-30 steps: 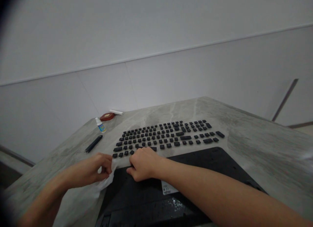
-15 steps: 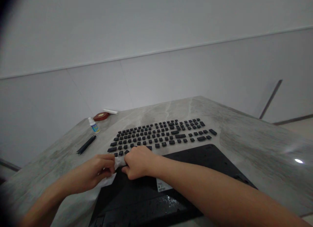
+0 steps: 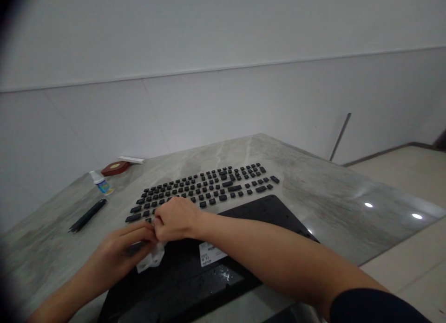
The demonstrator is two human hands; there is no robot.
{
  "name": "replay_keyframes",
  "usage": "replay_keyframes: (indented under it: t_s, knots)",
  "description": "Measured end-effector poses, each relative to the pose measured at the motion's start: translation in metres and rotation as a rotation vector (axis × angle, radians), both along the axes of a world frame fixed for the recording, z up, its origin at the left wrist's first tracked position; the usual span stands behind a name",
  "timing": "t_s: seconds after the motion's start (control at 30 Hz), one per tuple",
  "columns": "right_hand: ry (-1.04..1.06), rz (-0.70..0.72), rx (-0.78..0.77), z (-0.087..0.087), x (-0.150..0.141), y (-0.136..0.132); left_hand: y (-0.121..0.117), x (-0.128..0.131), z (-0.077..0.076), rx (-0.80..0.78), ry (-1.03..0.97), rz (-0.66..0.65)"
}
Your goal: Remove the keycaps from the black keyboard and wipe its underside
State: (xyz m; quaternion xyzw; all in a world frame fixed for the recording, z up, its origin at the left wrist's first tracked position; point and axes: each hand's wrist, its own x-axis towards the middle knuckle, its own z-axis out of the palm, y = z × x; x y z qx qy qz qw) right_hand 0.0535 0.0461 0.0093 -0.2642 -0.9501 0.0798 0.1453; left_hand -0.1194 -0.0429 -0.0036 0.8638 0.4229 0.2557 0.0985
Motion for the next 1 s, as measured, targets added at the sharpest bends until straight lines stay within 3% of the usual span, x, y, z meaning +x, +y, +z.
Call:
replay_keyframes:
  t_s: [0.1, 0.2, 0.3, 0.37, 0.63, 1.0]
  knots:
    - [-0.008, 0.066, -0.001, 0.002, 0.003, -0.002, -0.002, -0.005, 0.005, 0.063, 0.012, 0.116]
    - [-0.050, 0.149, -0.007, 0.004, 0.004, -0.007, -0.002, -0.008, 0.011, 0.065, 0.036, 0.348]
    - [-0.105, 0.198, 0.023, 0.004, 0.004, -0.011, 0.003, -0.014, 0.017, -0.044, 0.179, 0.616]
    - [-0.114, 0.192, 0.036, 0.003, 0.003, -0.012, 0.007, -0.021, 0.020, -0.157, 0.290, 0.699]
    - [-0.116, 0.177, 0.003, -0.002, 0.003, -0.009, 0.010, -0.032, 0.016, -0.541, 0.315, 0.672]
    - [-0.126, 0.148, 0.069, -0.001, 0.000, -0.008, 0.009, -0.031, 0.010, -0.742, 0.185, 0.676]
